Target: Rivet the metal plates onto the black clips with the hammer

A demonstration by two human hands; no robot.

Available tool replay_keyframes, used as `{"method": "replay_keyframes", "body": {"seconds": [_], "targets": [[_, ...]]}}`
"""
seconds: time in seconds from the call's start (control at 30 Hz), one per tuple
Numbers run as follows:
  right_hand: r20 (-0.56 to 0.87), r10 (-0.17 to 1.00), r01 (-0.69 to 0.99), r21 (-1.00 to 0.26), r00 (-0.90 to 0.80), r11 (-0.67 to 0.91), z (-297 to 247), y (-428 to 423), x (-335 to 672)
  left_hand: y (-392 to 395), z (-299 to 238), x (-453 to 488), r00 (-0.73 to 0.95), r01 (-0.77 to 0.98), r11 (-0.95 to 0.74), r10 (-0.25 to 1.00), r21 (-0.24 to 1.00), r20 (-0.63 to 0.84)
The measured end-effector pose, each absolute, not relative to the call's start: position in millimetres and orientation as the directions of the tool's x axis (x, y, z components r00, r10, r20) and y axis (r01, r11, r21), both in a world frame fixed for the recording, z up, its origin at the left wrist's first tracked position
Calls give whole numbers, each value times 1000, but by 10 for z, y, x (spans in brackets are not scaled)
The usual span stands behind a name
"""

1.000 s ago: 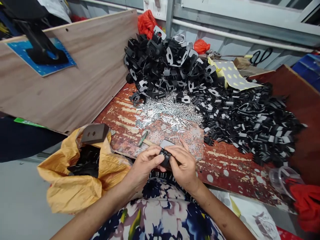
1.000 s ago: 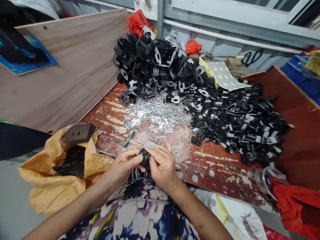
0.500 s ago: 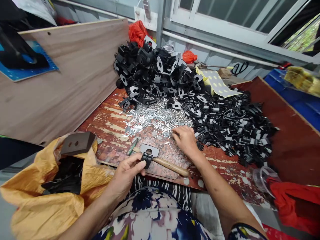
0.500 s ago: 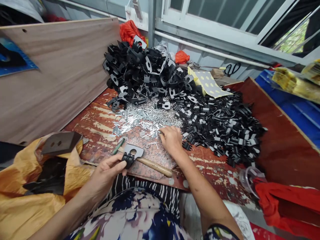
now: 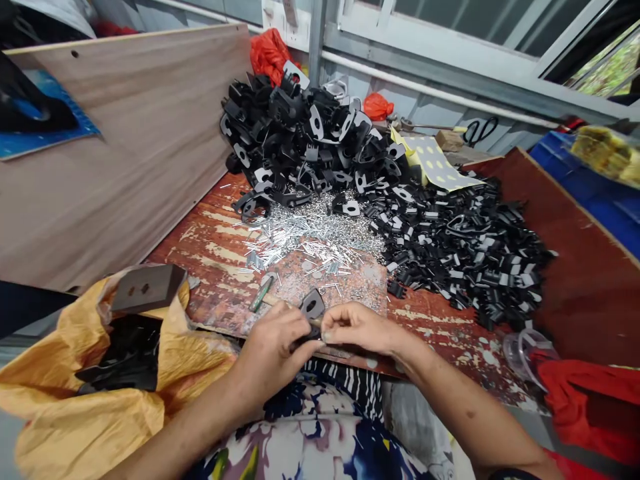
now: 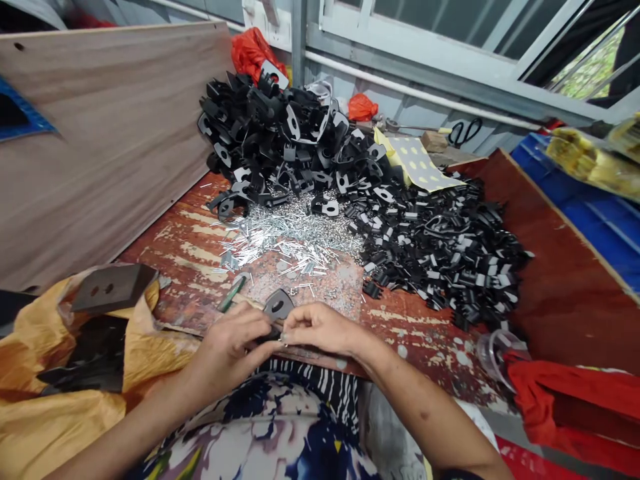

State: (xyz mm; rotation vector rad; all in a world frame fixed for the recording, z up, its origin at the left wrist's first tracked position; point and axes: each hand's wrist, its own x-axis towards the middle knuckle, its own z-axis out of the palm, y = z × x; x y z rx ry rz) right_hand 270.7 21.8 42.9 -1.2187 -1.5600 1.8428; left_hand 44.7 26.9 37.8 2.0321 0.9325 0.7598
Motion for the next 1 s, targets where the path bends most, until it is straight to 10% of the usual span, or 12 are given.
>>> {"method": "replay_keyframes", "body": {"seconds": [0.17,0.3,0.5,1.0], "targets": [[-405,700,229,-914,-588,-336,403,148,2643,145,455,427,583,351,-462,789,815,196],[-188,873,496,-866,-449,68,438,387,2512,107,427,211,506,415,-389,850,823,147],[72,913,801,-456,-401,387,272,992,1964,92,228,-88,202,185,74,973,980,-112],[103,863,854,-126,-495,505,27,1231,1822,114,77,-280,103,-331,372,928,867,-358]]}}
